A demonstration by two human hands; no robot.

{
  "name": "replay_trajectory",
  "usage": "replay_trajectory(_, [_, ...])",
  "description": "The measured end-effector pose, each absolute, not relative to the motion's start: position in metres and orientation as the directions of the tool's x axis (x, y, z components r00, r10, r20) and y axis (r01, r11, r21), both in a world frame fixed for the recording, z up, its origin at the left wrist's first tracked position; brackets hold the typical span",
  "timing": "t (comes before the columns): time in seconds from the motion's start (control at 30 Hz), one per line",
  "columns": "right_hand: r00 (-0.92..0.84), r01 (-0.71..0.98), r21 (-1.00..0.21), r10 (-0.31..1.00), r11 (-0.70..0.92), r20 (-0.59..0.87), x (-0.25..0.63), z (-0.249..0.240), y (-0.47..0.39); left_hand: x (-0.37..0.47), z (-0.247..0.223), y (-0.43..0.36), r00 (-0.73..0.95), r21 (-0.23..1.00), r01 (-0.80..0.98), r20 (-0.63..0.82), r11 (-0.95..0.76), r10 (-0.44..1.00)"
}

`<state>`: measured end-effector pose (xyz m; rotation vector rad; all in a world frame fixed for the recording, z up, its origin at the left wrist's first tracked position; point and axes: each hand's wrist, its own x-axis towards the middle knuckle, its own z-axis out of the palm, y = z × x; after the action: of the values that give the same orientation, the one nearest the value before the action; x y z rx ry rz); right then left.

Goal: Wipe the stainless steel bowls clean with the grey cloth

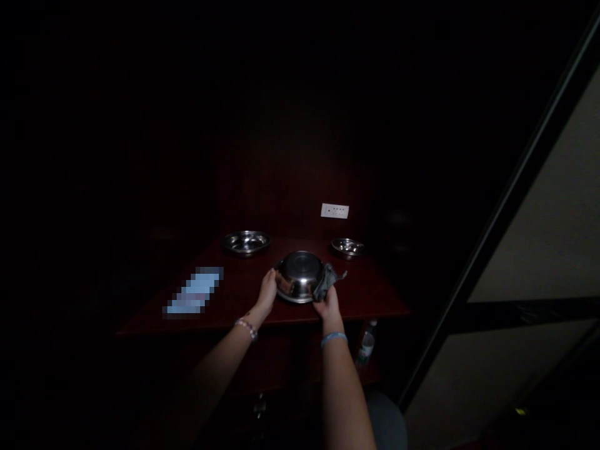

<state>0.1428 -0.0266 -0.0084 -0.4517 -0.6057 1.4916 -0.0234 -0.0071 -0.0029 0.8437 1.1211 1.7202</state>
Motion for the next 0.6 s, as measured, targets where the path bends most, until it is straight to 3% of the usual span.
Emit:
replay_trajectory(0.2, [0.052, -0.849, -0.528, 0.995, -0.002, -0.087, 0.143, -0.009, -0.023, -0.024, -0.005, -0.009, -0.296, 0.927, -0.308, 0.12, -0.213, 0.948])
replay_trajectory(0.4, [0.083, -0.868, -0.493, 0.996, 0.055, -0.035, 0.143, -0.007, -0.026, -0.018, -0.001, -0.014, -0.21, 0.966, -0.205, 0.116, -0.16, 0.971])
replay_trajectory(0.6, [0.041, -0.863, -0.506, 0.998, 0.015, -0.039, 0.138, -0.002, -0.029, -0.016, 0.005, -0.02, -0.113, 0.945, -0.266, 0.165, -0.19, 0.98])
